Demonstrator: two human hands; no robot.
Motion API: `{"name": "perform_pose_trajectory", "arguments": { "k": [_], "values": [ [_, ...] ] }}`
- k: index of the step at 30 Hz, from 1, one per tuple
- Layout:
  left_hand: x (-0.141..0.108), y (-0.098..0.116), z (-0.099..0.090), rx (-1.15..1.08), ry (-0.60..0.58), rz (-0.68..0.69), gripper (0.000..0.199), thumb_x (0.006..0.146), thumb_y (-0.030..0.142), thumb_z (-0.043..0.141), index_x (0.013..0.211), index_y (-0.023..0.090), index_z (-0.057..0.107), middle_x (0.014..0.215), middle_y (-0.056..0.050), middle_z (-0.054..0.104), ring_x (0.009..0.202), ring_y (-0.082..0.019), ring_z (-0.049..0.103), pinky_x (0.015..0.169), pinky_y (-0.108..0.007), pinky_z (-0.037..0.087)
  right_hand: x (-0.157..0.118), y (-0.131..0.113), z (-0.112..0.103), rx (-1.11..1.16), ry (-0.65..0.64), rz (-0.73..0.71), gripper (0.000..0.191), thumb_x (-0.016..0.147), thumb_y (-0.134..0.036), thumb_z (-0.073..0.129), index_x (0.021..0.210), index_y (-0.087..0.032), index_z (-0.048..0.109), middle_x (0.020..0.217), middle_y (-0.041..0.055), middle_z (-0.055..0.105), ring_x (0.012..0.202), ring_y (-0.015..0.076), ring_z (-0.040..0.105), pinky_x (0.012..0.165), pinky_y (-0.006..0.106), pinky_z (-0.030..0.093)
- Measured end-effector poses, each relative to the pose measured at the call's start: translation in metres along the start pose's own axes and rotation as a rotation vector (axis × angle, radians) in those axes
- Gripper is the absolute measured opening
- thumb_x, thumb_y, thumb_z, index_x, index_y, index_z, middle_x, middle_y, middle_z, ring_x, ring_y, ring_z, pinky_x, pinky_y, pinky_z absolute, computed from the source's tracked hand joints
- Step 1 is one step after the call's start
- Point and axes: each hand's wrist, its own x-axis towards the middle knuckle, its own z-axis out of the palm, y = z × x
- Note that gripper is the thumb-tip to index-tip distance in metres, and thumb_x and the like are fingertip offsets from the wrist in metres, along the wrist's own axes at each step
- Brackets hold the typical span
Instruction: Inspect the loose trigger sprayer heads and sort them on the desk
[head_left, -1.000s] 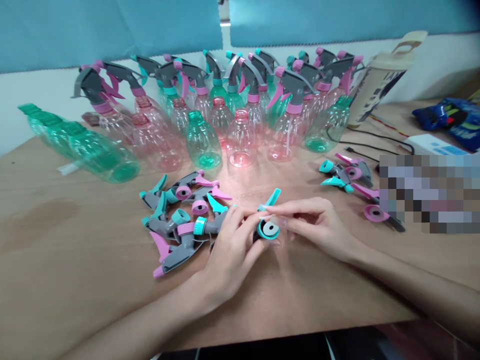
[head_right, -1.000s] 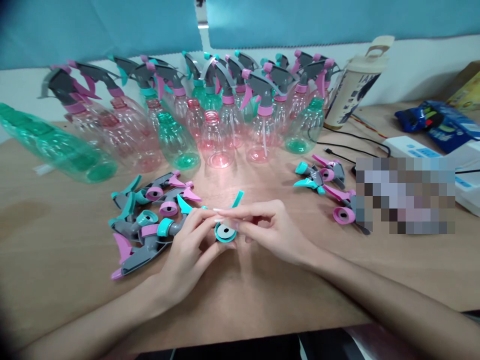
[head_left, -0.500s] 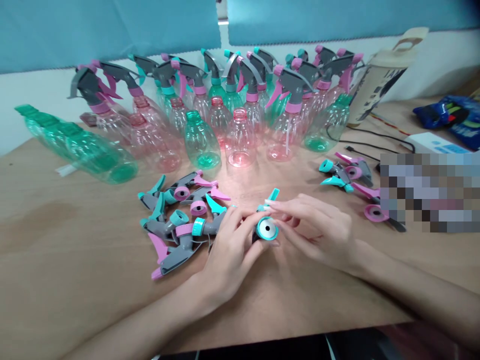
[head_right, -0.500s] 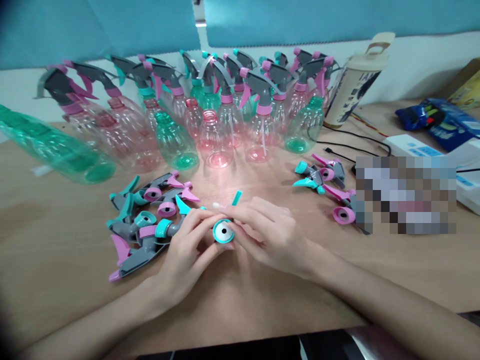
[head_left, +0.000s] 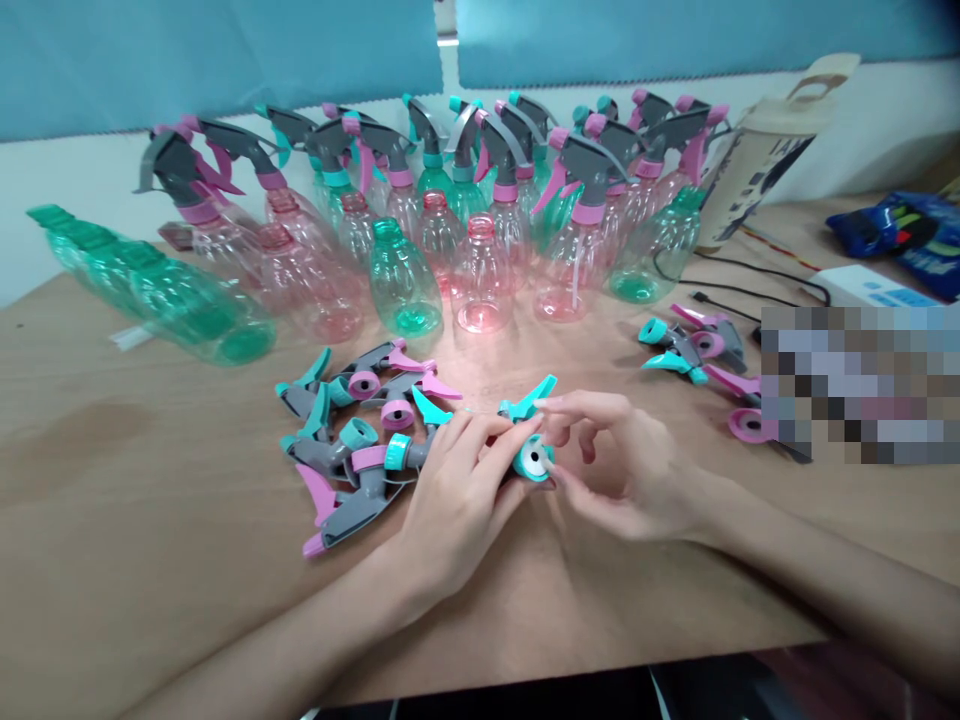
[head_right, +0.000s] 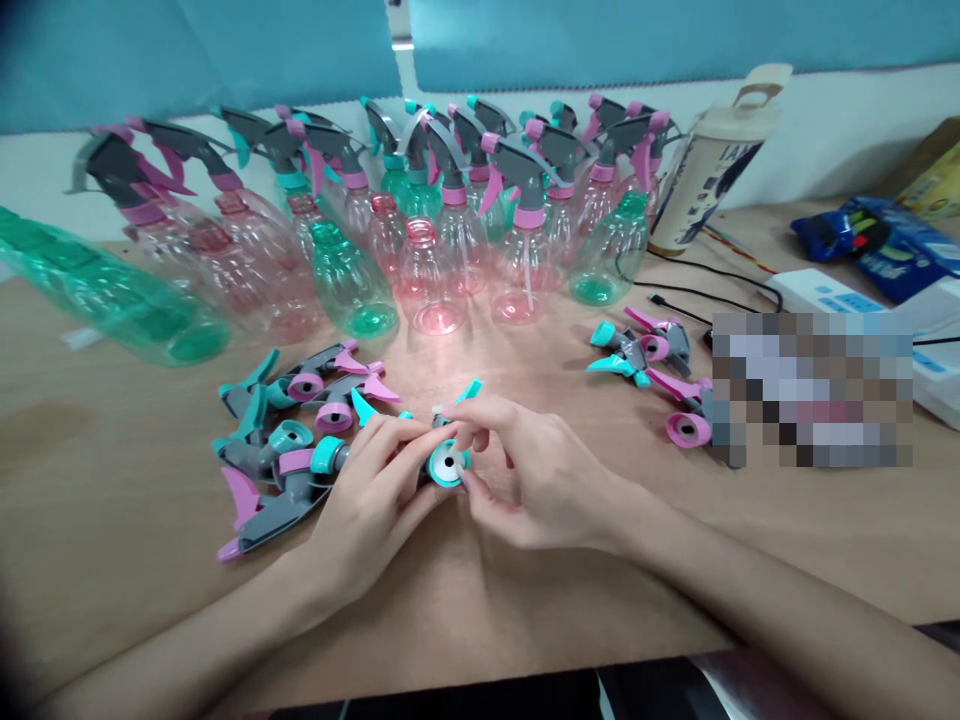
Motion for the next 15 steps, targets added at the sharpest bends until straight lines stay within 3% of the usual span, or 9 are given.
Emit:
{"name": "perform_pose_trajectory", "arguments": {
  "k": [10, 15],
  "values": [
    [0.0036, -0.0008, -0.0039, 0.197, 0.069, 0.182, 0.027, 0.092, 0.019, 0.05, 0.116, 0.007, 0.054, 0.094, -0.01, 0.06, 0.089, -0.022, 0.048, 0.076, -0.034, 0.042, 0.0063, -0.0041, -0.004, -0.017, -0.055, 0.032, 0.062, 0.074, -0.008, 0.058, 0.13, -0.023, 0.037, 0.099, 0.0022, 0.06, 0.08, 0.0132, 0.06, 0.063, 0.025, 0.051],
    [0.0033, 0.0003, -0.0024, 0.22, 0.042, 0.171, 0.024, 0.094, 0.019, 0.046, 0.114, 0.01, 0.056, 0.093, -0.009, 0.063, 0.088, -0.021, 0.05, 0.072, -0.033, 0.04, 0.0057, -0.0043, -0.0027, -0.071, -0.072, 0.045, 0.057, 0.076, -0.012, 0.059, 0.128, -0.024, 0.039, 0.103, 0.0032, 0.064, 0.083, 0.0145, 0.063, 0.064, 0.026, 0.05]
  ]
}}
